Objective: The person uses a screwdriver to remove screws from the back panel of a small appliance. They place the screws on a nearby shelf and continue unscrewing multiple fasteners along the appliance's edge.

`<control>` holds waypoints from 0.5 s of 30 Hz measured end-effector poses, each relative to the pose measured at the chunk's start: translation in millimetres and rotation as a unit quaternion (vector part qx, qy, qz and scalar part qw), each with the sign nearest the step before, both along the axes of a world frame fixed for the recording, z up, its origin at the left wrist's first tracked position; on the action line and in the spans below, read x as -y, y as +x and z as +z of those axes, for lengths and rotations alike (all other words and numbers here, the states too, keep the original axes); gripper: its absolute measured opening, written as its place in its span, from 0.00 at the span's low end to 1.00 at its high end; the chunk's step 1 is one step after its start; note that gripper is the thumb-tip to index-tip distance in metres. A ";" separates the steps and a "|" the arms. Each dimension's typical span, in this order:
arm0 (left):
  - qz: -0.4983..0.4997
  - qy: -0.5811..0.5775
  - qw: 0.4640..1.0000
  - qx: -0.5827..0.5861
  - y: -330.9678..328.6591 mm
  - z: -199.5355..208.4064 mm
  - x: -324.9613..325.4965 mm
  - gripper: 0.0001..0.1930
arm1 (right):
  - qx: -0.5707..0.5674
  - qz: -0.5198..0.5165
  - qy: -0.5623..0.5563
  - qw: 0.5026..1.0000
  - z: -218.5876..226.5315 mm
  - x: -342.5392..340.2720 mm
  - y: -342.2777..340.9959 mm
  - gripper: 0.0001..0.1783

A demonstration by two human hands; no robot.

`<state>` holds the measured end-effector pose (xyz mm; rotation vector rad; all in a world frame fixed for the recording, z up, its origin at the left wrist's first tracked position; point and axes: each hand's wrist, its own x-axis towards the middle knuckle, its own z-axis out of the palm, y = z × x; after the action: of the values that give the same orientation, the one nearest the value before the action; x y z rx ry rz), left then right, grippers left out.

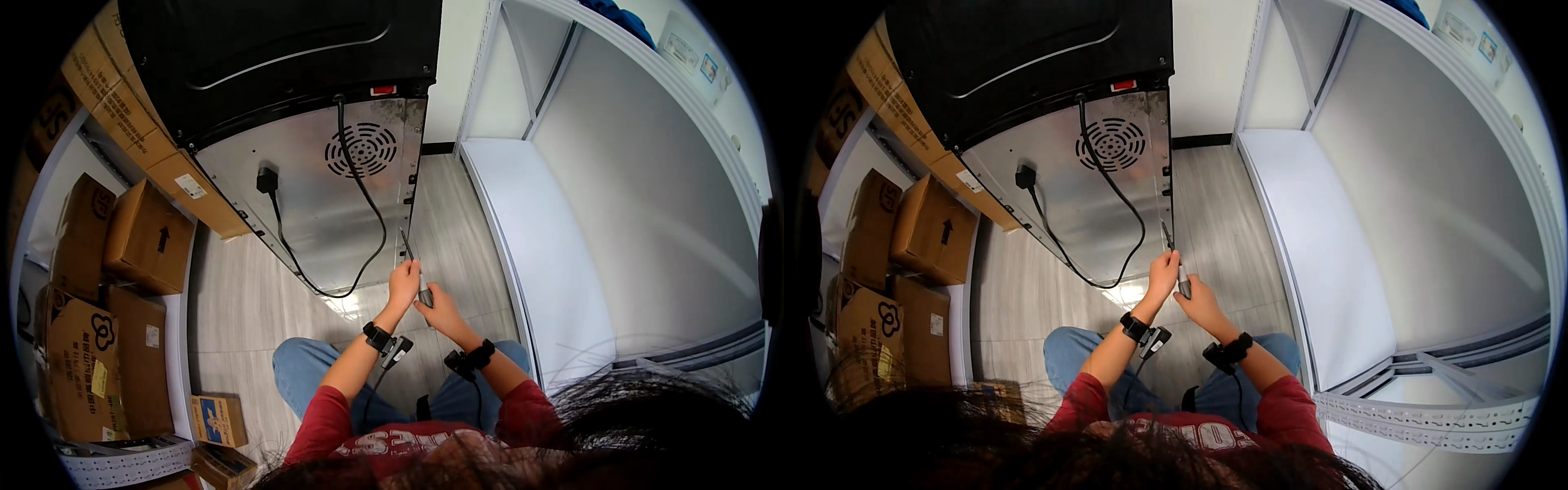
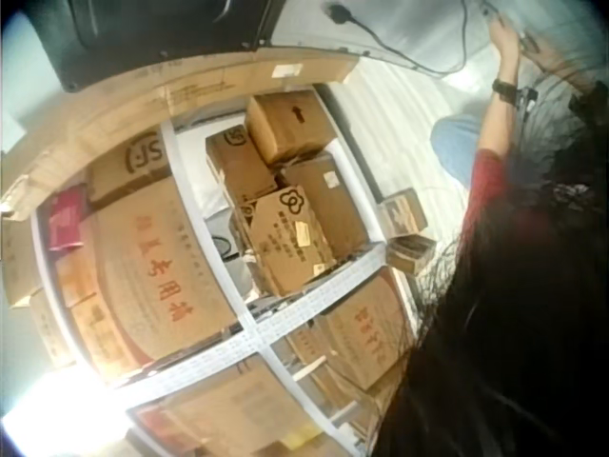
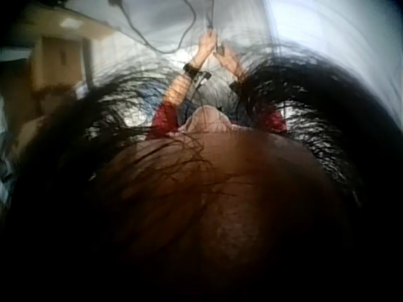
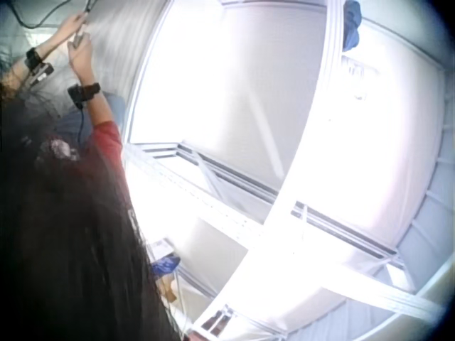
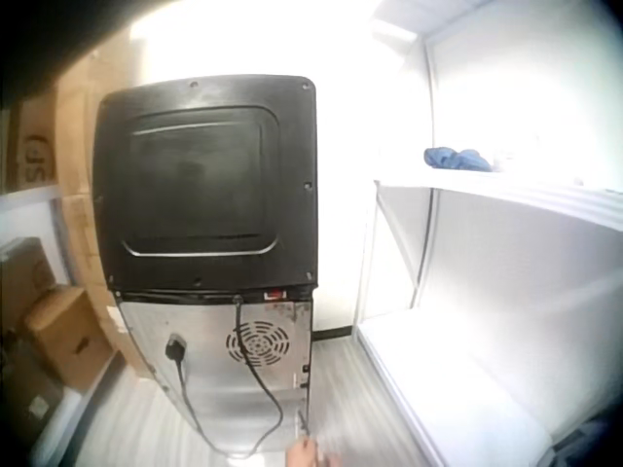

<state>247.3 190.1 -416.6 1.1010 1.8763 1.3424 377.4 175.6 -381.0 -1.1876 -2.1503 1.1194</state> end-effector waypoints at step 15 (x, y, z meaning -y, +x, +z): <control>-0.021 0.022 0.999 -0.038 2.2 29.6 -2.6 0.23 | -0.036 -0.052 0.055 0.997 15.6 -2.1 -4.4 0.21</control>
<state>249.5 192.6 -387.0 1.2220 1.8746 1.3421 373.0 177.7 -365.5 -1.1778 -2.0444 0.9717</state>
